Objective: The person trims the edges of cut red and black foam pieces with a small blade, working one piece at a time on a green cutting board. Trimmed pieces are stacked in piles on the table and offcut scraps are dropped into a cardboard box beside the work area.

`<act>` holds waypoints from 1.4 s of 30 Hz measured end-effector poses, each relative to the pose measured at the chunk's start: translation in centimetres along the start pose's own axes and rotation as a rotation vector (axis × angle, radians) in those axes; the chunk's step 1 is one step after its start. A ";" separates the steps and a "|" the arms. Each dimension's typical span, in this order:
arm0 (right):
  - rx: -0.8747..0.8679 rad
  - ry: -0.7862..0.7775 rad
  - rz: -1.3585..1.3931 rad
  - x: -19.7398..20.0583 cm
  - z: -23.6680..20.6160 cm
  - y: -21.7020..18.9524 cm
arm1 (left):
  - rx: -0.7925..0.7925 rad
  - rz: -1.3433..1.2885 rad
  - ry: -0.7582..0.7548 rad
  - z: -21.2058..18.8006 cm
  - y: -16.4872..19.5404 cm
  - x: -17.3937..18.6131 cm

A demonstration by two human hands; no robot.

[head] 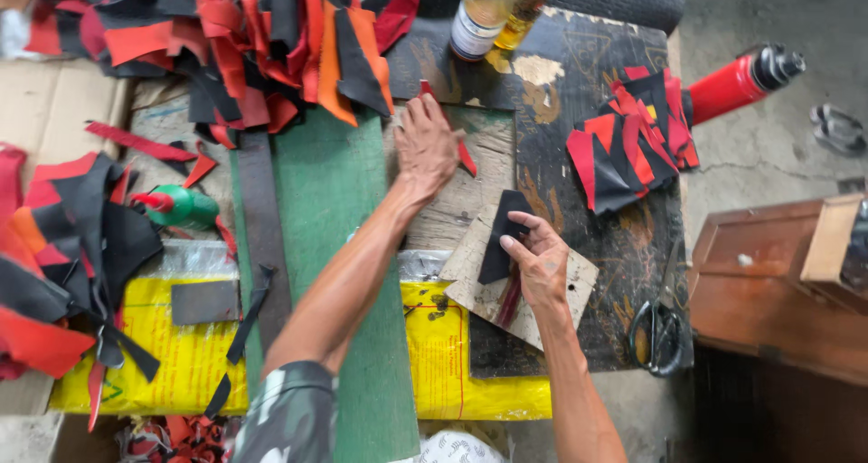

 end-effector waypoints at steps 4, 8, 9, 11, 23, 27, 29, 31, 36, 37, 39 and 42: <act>-0.008 0.018 -0.083 -0.3 -0.4 0.3 | 0.256 0.042 0.025 0.4 -0.2 -0.3; -0.034 0.005 -0.139 -0.4 -1.1 1.3 | 0.225 -0.013 0.274 -0.2 -0.1 1.5; -0.001 0.004 -0.159 -0.4 -1.2 1.4 | 0.320 -0.078 0.217 -0.4 -0.7 1.4; 0.000 -0.021 -0.138 -0.9 -1.7 2.1 | 0.414 -0.100 0.159 -1.4 -1.5 2.2; 0.019 -0.138 0.126 -5.0 -4.3 1.2 | 0.038 -0.607 0.110 -14.3 -2.1 14.7; -0.079 -0.167 0.068 -10.2 -6.3 2.1 | 0.105 -0.513 0.165 -23.7 -9.4 26.8; -0.080 -0.276 0.079 -13.4 -7.1 2.5 | 0.120 -0.367 0.290 -25.5 -12.4 32.4; -0.089 -0.357 0.085 -16.2 -8.1 3.2 | 0.341 -0.452 0.253 -27.2 -15.6 35.2; -0.127 -0.468 0.042 -21.3 -10.0 4.7 | 0.142 -0.119 0.420 -25.9 -19.1 39.4; -0.129 -0.478 0.019 -21.6 -10.5 4.8 | 0.064 -0.001 0.465 -25.7 -19.5 40.1; -0.122 -0.515 -0.019 -22.6 -10.9 4.8 | 0.166 0.113 0.557 -26.6 -21.8 42.4; -0.137 -0.501 -0.024 -23.1 -11.4 5.2 | 0.357 0.227 0.576 -28.6 -25.6 45.4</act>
Point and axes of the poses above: each hand's wrist, its own z-axis towards the middle knuckle, its own x-axis out of the back of the hand, y = z × x, the point moved 6 cm from there along z, towards the middle knuckle, and after that the axes turned 2 degrees about -z, right-handed, at the moved point
